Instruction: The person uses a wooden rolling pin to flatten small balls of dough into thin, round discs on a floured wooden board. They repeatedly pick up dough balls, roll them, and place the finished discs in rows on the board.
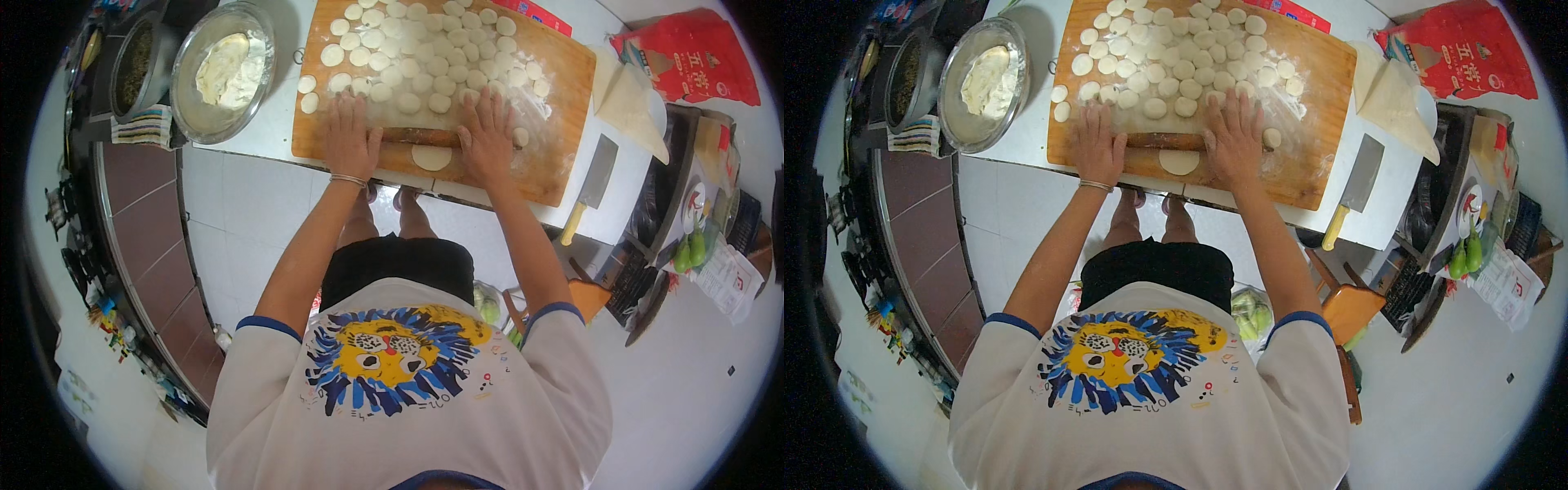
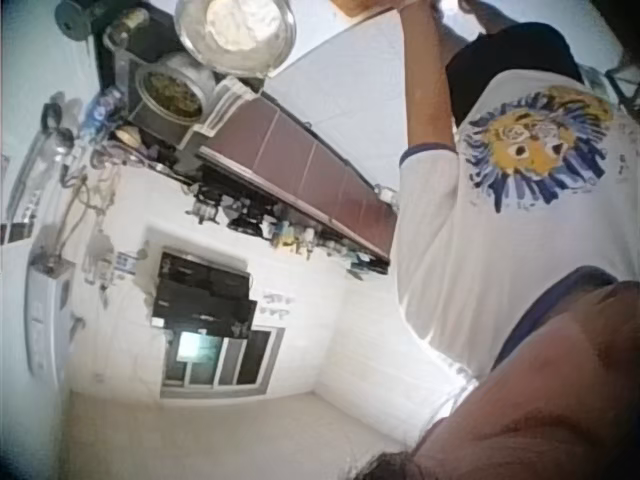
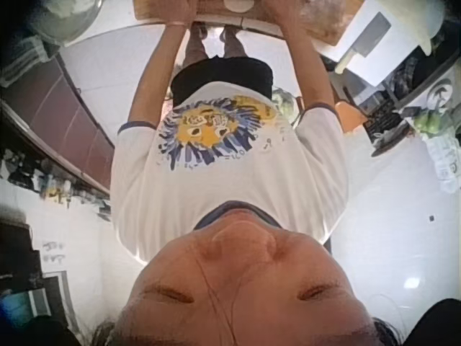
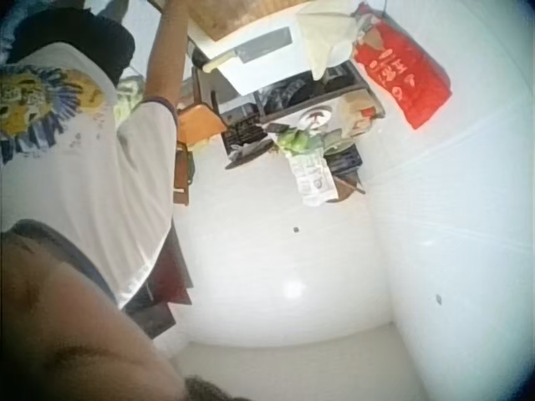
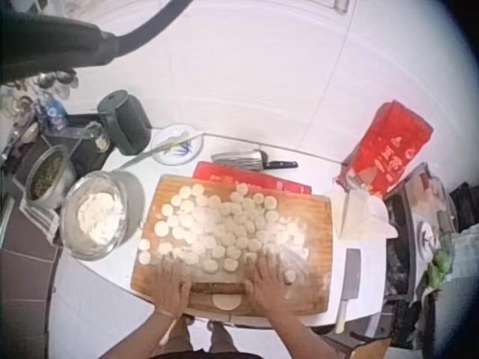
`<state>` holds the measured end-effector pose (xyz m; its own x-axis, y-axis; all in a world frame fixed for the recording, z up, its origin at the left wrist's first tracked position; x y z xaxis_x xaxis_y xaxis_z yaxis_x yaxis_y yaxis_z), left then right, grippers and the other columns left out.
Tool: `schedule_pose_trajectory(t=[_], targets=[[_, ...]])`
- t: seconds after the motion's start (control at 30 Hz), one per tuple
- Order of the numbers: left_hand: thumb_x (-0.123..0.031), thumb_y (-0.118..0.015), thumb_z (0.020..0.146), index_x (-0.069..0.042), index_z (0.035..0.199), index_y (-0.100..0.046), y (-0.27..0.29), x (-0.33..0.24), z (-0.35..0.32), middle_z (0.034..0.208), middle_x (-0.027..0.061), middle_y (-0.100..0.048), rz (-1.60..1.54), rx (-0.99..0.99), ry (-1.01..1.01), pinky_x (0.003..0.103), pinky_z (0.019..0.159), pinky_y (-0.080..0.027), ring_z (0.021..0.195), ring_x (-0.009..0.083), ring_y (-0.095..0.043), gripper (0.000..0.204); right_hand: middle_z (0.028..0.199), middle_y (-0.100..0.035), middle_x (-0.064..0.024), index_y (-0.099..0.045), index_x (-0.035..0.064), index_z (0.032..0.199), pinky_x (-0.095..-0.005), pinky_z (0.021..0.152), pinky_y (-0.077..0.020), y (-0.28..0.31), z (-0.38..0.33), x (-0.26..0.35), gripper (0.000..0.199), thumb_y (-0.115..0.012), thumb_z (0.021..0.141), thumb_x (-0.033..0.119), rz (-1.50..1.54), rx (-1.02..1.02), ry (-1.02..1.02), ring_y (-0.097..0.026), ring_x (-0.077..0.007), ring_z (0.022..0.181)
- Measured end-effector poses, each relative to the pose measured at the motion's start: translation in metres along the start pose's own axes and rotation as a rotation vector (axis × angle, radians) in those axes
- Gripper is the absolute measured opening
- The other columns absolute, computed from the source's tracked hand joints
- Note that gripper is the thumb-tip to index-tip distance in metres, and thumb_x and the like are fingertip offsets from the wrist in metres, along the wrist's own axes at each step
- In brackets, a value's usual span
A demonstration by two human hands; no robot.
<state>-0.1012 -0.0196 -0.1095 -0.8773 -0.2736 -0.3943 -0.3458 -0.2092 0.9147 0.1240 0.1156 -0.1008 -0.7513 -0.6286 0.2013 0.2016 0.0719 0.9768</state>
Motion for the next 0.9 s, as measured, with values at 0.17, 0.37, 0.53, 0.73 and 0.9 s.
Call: schedule_pose_trajectory(t=[0.17,0.37,0.53,0.73,0.9], targets=[[-0.034,-0.055,0.09,0.0,0.146,-0.031,0.015,-0.004,-0.068,0.151,0.0237,-0.03,0.01,0.12,-0.103,0.058,0.112,-0.019,0.139,0.0452,-0.025,0.07,0.146,-0.039,-0.0135,-0.044,0.0176,0.143,-0.0527,0.11,-0.0238,0.015,-0.075,0.008,0.063,-0.063,0.086,0.034,0.055,0.129,0.104,-0.036,-0.0325,0.134],[-0.037,-0.056,0.089,0.001,0.147,-0.029,0.0,-0.005,-0.055,0.152,0.0285,-0.025,-0.01,-0.007,0.015,0.06,0.113,-0.015,0.139,0.0485,-0.022,0.074,0.102,-0.059,-0.0105,-0.055,0.0121,0.124,-0.0432,0.083,-0.0429,0.012,-0.058,-0.002,0.052,-0.073,0.077,0.026,0.163,0.045,0.068,-0.057,-0.0328,0.094],[-0.037,-0.055,0.089,0.002,0.148,-0.024,-0.013,-0.046,-0.054,0.153,0.0296,-0.018,-0.079,0.07,-0.176,0.058,0.114,-0.014,0.142,0.0467,-0.018,0.078,0.098,-0.06,-0.0151,-0.058,0.0085,0.118,-0.0444,0.079,-0.045,0.025,-0.063,-0.014,0.038,-0.068,0.083,0.02,0.361,-0.058,-0.206,-0.058,-0.0367,0.091],[-0.042,-0.056,0.089,-0.004,0.151,-0.024,-0.035,-0.078,-0.046,0.157,0.0222,-0.014,-0.043,0.403,-0.258,0.054,0.116,-0.015,0.144,0.0429,-0.016,0.079,0.105,-0.061,-0.0192,-0.054,0.0009,0.12,-0.0412,0.083,-0.0466,0.027,-0.091,-0.044,0.031,-0.06,0.093,0.015,0.634,-0.215,-0.473,-0.059,-0.0354,0.094],[-0.045,-0.055,0.089,-0.008,0.151,-0.025,-0.039,-0.091,-0.031,0.158,0.0183,-0.015,-0.037,0.421,-0.337,0.05,0.117,-0.016,0.145,0.0383,-0.017,0.078,0.101,-0.061,-0.0166,-0.055,0.0001,0.118,-0.0372,0.082,-0.0463,0.041,-0.102,-0.055,0.029,-0.058,0.096,0.019,0.607,-0.288,-0.628,-0.059,-0.0283,0.091]])
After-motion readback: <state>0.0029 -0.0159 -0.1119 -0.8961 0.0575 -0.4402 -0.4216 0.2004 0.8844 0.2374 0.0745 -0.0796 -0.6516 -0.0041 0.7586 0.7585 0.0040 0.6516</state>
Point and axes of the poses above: each hand's wrist, its own z-axis towards the middle knuckle, its own y-axis out of the back of the hand, x = y × z, the point moved 1 cm from there along z, towards the middle knuckle
